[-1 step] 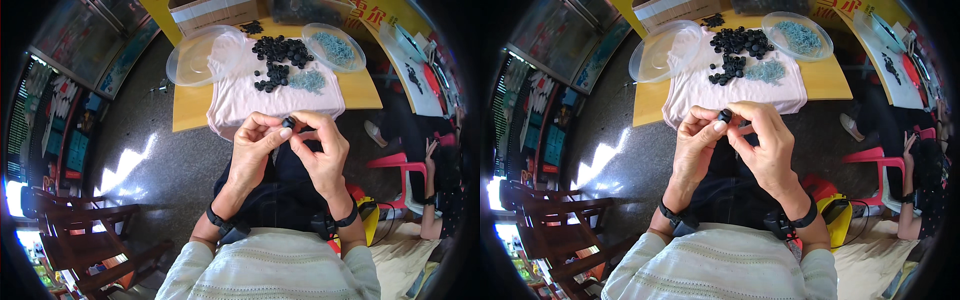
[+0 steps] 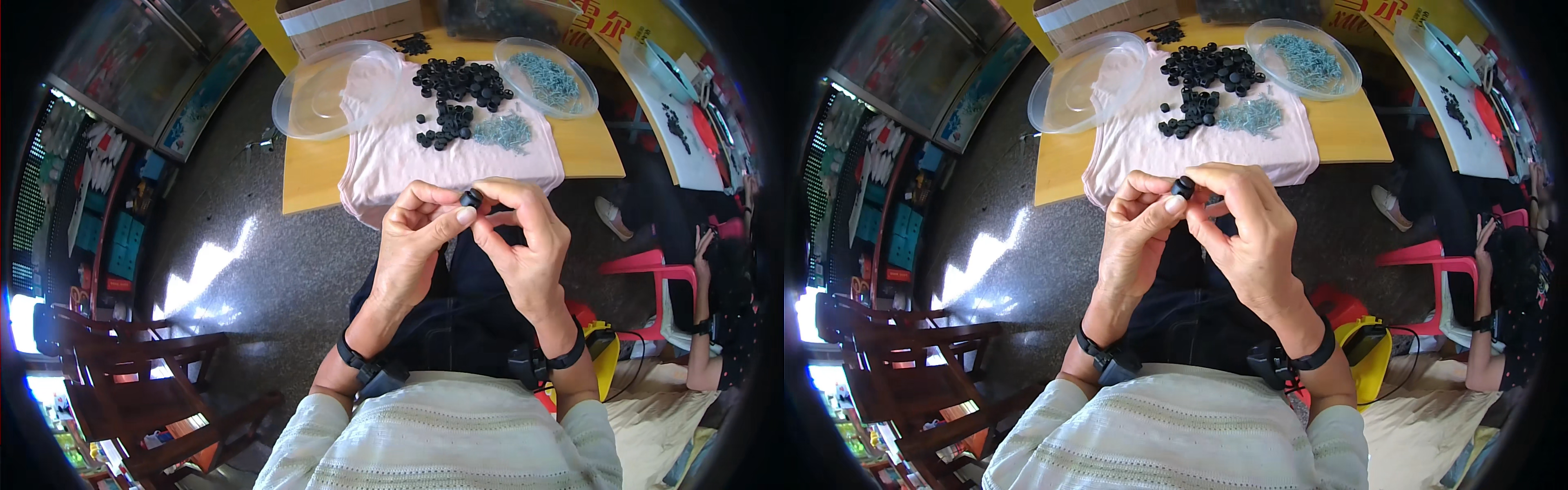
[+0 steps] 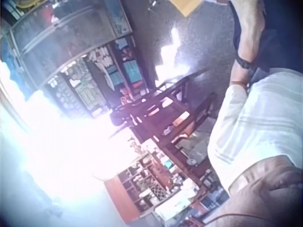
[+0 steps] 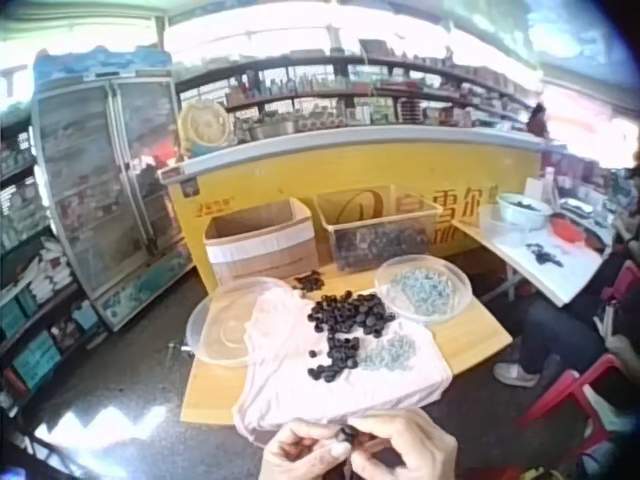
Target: Assembling plastic parts by inserting a metal pin and blue washer into a black plastic housing.
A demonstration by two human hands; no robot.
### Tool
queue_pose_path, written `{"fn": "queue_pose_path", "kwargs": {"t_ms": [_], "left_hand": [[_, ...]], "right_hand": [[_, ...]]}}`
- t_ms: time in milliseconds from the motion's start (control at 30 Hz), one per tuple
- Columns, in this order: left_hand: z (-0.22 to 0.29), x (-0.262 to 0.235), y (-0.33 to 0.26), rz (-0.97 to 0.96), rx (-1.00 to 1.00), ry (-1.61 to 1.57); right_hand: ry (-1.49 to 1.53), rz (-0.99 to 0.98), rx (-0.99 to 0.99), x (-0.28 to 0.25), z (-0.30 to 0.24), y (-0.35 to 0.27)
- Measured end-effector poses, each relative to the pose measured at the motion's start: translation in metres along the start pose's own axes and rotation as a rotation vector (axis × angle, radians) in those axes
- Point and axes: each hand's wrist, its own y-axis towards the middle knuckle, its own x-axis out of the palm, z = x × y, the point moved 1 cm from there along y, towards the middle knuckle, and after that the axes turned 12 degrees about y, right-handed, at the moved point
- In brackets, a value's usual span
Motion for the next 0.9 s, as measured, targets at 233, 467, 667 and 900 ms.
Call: {"fn": "queue_pose_path", "kwargs": {"t_ms": [233, 467, 667, 900], "left_hand": [[0.012, -0.001, -0.002, 0.008, -0.036, -0.081], [0.006, -0.014, 0.023, -0.015, -0.027, 0.167], [0.022, -0.024, 0.068, 0.231, 0.296, 1.184], [0.020, -0.049, 0.096, 0.273, 0.335, 1.561]], "right_hand": [[-0.054, -0.058, -0.054, 0.001, 0.003, 0.010], [-0.194, -0.141, -0.032, -0.006, 0.022, 0.022], [-0.171, -0.107, 0.215, -0.035, 0.052, 0.038], [-0.346, -0.007, 0.156, -0.072, 0.069, 0.140]]}}
